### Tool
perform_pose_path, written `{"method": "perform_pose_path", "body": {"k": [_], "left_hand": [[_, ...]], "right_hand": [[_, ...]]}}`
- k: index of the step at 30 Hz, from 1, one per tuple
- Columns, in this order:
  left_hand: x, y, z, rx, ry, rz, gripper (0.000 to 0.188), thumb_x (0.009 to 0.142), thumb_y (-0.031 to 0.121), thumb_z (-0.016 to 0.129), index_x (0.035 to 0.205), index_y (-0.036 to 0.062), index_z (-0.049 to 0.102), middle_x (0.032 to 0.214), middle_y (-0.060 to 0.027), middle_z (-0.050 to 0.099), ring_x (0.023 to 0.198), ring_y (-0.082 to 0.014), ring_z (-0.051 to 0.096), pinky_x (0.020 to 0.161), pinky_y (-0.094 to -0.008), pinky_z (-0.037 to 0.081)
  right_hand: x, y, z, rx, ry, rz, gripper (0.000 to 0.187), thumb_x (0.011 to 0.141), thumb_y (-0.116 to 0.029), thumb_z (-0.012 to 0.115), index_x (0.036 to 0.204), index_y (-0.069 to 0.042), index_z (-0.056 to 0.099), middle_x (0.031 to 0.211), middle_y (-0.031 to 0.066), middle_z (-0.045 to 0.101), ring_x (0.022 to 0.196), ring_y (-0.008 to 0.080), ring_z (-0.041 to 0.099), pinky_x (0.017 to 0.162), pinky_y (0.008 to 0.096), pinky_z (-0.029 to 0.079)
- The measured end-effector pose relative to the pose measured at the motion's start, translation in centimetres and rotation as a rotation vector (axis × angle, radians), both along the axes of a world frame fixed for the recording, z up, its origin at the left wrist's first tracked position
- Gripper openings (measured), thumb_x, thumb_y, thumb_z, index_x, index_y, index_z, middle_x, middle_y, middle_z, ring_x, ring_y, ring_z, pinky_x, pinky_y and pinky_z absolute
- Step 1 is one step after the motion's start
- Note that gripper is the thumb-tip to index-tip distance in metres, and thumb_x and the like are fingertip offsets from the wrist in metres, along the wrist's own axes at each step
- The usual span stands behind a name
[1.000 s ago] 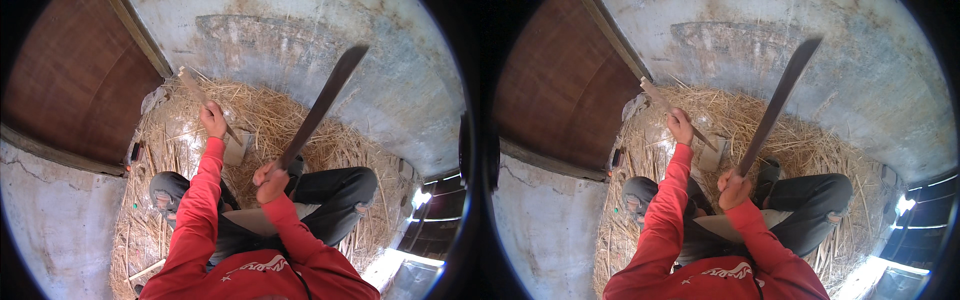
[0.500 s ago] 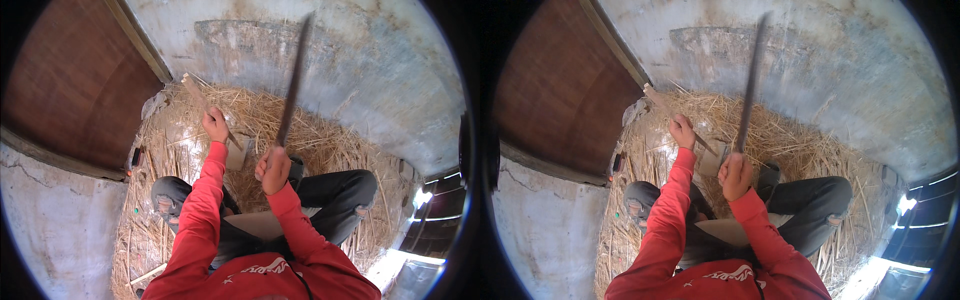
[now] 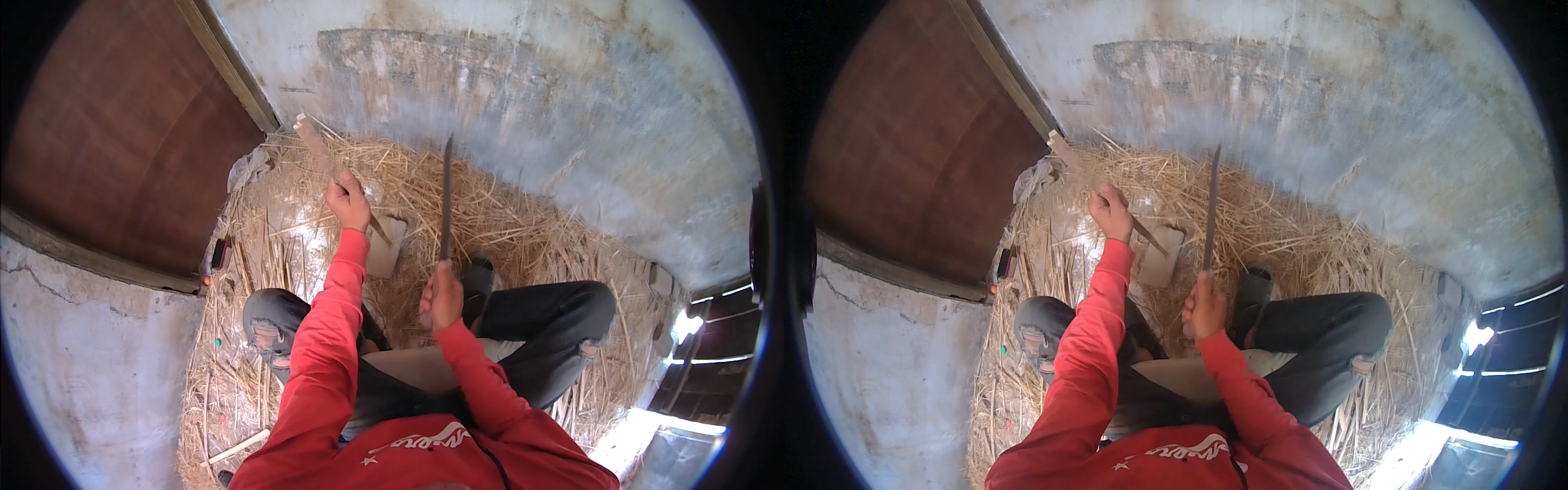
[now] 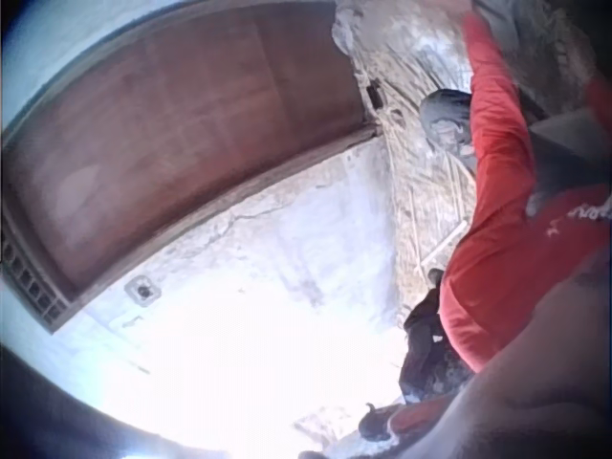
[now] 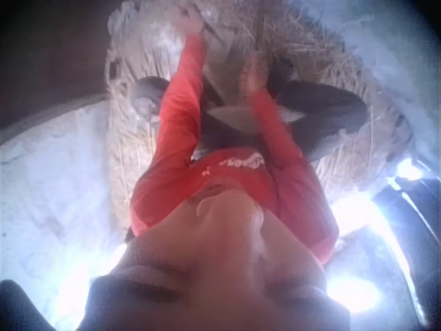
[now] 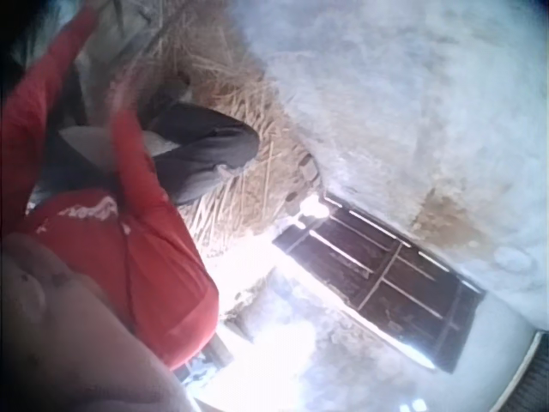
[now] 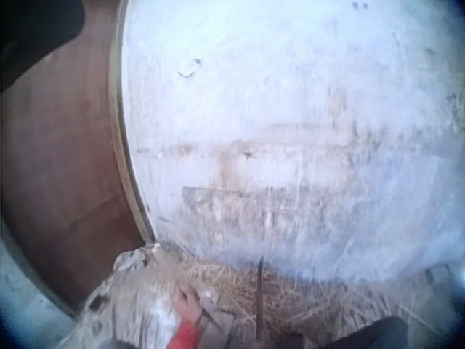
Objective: The person shaves a piece of wood with a machete and refines a resulting wooden strip using a utility knife.
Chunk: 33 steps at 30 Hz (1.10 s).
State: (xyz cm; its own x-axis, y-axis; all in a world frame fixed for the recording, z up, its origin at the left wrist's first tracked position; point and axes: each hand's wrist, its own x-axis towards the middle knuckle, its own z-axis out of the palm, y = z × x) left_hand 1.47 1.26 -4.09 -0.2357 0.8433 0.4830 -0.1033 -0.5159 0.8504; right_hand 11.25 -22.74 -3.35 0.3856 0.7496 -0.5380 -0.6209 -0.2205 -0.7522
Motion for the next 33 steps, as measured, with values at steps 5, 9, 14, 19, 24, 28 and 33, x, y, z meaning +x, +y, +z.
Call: {"method": "perform_pose_path", "body": {"k": [5,9,14,19,24,28,33], "left_hand": [[0.4,-0.4,1.0,-0.017,-0.041,-0.024,0.039,0.104,0.034,0.052,0.076,0.0062,0.047,0.058,0.0029,0.045,0.053,-0.0061,0.04,0.05,-0.0255,0.032],[0.4,-0.4,1.2,0.01,-0.021,0.006,0.039,0.104,0.034,0.051,0.077,0.0064,0.047,0.058,0.0024,0.045,0.052,-0.0064,0.04,0.049,-0.0252,0.033],[-1.6,-0.3,0.8,-0.019,-0.041,0.084,0.039,0.104,0.035,0.05,0.077,0.0067,0.047,0.058,0.0012,0.046,0.05,-0.0074,0.043,0.047,-0.0255,0.035],[-4.3,-0.5,1.6,-0.076,-0.13,0.234,0.043,0.104,0.041,0.048,0.076,0.0088,0.044,0.058,0.0002,0.047,0.049,-0.0084,0.043,0.045,-0.0257,0.035],[-6.5,-1.9,8.3,-0.111,-0.437,0.235,0.045,0.103,0.048,0.046,0.077,0.0124,0.042,0.057,0.0038,0.038,0.048,-0.0075,0.036,0.042,-0.0254,0.03],[-9.9,-2.8,13.0,-0.135,-0.848,0.125,0.047,0.101,0.055,0.045,0.078,0.0143,0.042,0.057,0.0049,0.03,0.047,-0.0085,0.027,0.04,-0.0248,0.023],[-14.0,-2.8,12.7,-0.131,-1.184,-0.167,0.051,0.099,0.059,0.045,0.075,0.0148,0.043,0.057,0.0038,0.03,0.047,-0.0095,0.024,0.04,-0.0243,0.02]], "right_hand": [[-1.8,-0.1,-0.4,0.48,-0.241,-0.085,0.051,0.099,-0.056,0.048,0.079,-0.008,0.046,0.06,0.0023,0.045,0.048,0.0114,0.044,0.043,0.0275,0.037],[-4.2,-4.7,-13.9,0.003,-0.393,0.207,0.056,0.096,-0.06,0.05,0.079,-0.006,0.049,0.062,0.0029,0.048,0.05,0.0134,0.048,0.045,0.0288,0.04],[-3.7,-4.1,-17.0,-0.5,-0.096,0.138,0.055,0.093,-0.057,0.059,0.085,-0.003,0.056,0.063,0.0028,0.05,0.052,0.0152,0.051,0.046,0.0314,0.042],[-1.1,-3.3,-13.8,-0.279,-0.15,-0.01,0.045,0.09,-0.046,0.068,0.087,-0.003,0.056,0.062,0.0024,0.048,0.048,0.0156,0.048,0.044,0.0328,0.042],[0.4,-2.6,-6.3,-0.114,-0.19,-0.083,0.035,0.088,-0.032,0.074,0.091,-0.001,0.058,0.067,0.0064,0.058,0.05,0.0147,0.056,0.046,0.0318,0.046],[2.8,-0.3,-2.6,0.08,-0.283,-0.151,0.036,0.086,-0.029,0.077,0.096,-0.001,0.057,0.073,0.0077,0.062,0.053,0.015,0.06,0.045,0.0313,0.048],[5.5,3.9,6.1,0.311,-0.291,-0.382,0.035,0.085,-0.025,0.079,0.098,-0.001,0.057,0.088,0.0071,0.065,0.075,0.0139,0.066,0.049,0.0281,0.055]]}}
